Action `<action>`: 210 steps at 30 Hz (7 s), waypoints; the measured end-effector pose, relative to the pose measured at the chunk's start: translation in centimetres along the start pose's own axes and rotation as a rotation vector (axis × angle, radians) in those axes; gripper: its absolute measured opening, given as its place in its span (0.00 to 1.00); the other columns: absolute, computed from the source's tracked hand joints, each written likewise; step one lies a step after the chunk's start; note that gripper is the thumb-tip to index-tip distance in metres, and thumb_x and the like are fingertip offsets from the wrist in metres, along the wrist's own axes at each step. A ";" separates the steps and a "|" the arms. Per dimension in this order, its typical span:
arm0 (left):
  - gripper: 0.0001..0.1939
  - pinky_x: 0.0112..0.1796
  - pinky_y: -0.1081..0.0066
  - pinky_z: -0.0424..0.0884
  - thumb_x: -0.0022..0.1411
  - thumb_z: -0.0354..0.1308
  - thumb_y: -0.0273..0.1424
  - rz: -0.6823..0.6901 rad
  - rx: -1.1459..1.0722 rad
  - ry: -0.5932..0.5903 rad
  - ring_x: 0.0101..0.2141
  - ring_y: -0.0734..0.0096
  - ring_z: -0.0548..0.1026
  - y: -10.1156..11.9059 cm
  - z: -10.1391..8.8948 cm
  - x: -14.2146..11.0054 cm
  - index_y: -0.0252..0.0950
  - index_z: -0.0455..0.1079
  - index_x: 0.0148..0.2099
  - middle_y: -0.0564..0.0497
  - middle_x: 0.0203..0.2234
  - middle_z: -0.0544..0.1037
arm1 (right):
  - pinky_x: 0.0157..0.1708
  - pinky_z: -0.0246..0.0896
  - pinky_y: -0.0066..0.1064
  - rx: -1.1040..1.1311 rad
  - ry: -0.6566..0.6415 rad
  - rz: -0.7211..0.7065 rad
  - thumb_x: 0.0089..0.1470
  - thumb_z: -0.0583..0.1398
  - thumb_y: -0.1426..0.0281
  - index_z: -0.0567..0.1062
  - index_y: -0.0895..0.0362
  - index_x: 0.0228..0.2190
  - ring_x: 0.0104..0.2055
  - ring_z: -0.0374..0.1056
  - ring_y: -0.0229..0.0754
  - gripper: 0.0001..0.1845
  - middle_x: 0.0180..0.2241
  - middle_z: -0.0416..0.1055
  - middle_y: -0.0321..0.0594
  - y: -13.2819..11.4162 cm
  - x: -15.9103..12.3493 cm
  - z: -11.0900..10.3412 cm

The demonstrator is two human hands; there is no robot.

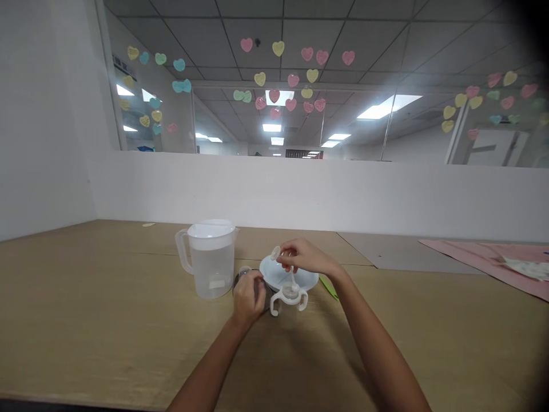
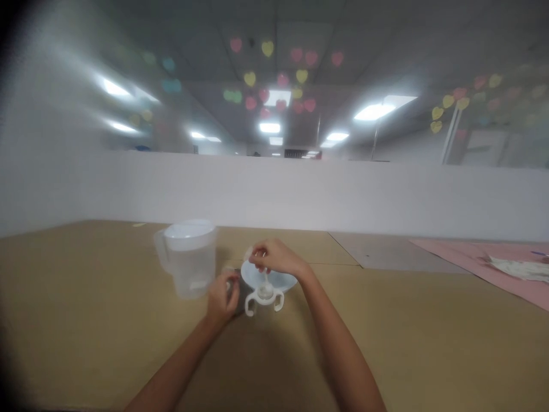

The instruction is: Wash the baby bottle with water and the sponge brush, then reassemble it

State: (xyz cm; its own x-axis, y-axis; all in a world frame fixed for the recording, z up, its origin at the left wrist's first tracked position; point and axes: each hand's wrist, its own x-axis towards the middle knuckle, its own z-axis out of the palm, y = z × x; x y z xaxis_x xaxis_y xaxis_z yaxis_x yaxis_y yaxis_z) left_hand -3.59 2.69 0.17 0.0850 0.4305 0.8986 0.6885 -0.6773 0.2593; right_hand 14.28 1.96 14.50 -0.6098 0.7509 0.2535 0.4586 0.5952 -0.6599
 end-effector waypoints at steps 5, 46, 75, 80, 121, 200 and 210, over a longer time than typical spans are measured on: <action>0.08 0.36 0.65 0.63 0.50 0.47 0.23 -0.340 0.180 -0.031 0.34 0.64 0.68 -2.2 0.4 0.2 0.35 0.59 0.36 0.50 0.29 0.68 | 0.23 0.61 0.24 0.027 0.036 0.017 0.47 0.55 0.66 0.72 0.62 0.27 0.24 0.65 0.34 0.11 0.24 0.71 0.40 0.0 0.0 -0.2; 0.10 0.31 0.75 0.65 0.45 0.55 0.34 -0.841 -0.989 0.084 0.29 0.74 0.71 -0.8 0.3 2.2 0.35 0.64 0.31 0.54 0.26 0.72 | 0.29 0.60 0.26 -0.050 0.077 -0.046 0.43 0.60 0.64 0.73 0.58 0.30 0.30 0.67 0.38 0.12 0.28 0.72 0.38 4.7 4.1 5.7; 0.07 0.31 0.75 0.61 0.54 0.50 0.33 -0.364 -0.284 0.051 0.27 0.73 0.67 0.1 -0.2 1.4 0.34 0.64 0.29 0.54 0.22 0.68 | 0.26 0.45 0.27 -0.684 0.145 0.052 0.49 0.53 0.63 0.69 0.56 0.34 0.31 0.64 0.41 0.12 0.29 0.70 0.42 2.6 3.2 7.0; 0.06 0.30 0.76 0.61 0.54 0.50 0.32 -0.312 -0.224 0.047 0.26 0.74 0.65 -0.3 0.2 1.1 0.35 0.63 0.28 0.54 0.22 0.67 | 0.26 0.45 0.28 -0.800 0.111 0.045 0.49 0.52 0.71 0.68 0.56 0.35 0.33 0.65 0.42 0.10 0.31 0.71 0.43 2.1 2.8 7.3; 0.13 0.41 0.71 0.64 0.56 0.51 0.37 -0.528 -0.587 0.161 0.39 0.69 0.69 -0.1 0.2 1.5 0.35 0.66 0.41 0.48 0.36 0.71 | 0.28 0.46 0.26 -0.598 0.285 0.003 0.52 0.52 0.60 0.71 0.57 0.31 0.33 0.64 0.38 0.14 0.31 0.71 0.40 2.9 3.6 7.0; 0.40 0.48 0.56 0.59 0.43 0.59 0.47 -0.067 -0.194 -0.364 0.48 0.54 0.64 1.4 1.2 -0.7 0.35 0.53 0.56 0.41 0.47 0.66 | 0.32 0.57 0.25 -0.283 -0.023 -0.124 0.43 0.57 0.75 0.76 0.58 0.30 0.33 0.64 0.37 0.10 0.30 0.70 0.39 -0.5 -0.5 0.3; 0.32 0.43 0.62 0.64 0.50 0.55 0.40 -0.003 -0.135 -0.296 0.41 0.62 0.68 3.0 1.5 -1.1 0.34 0.52 0.55 0.44 0.40 0.70 | 0.30 0.55 0.25 -0.508 -0.132 -0.018 0.37 0.54 0.83 0.78 0.59 0.27 0.31 0.65 0.38 0.17 0.29 0.73 0.41 0.5 -0.6 -0.2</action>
State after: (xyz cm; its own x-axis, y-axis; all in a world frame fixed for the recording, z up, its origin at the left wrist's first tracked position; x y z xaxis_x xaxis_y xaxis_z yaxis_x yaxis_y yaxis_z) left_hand -0.54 1.06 -0.57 0.3030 0.5740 0.7607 0.5892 -0.7402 0.3239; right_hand 15.00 1.91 14.21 -0.6819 0.7163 0.1485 0.6829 0.6961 -0.2217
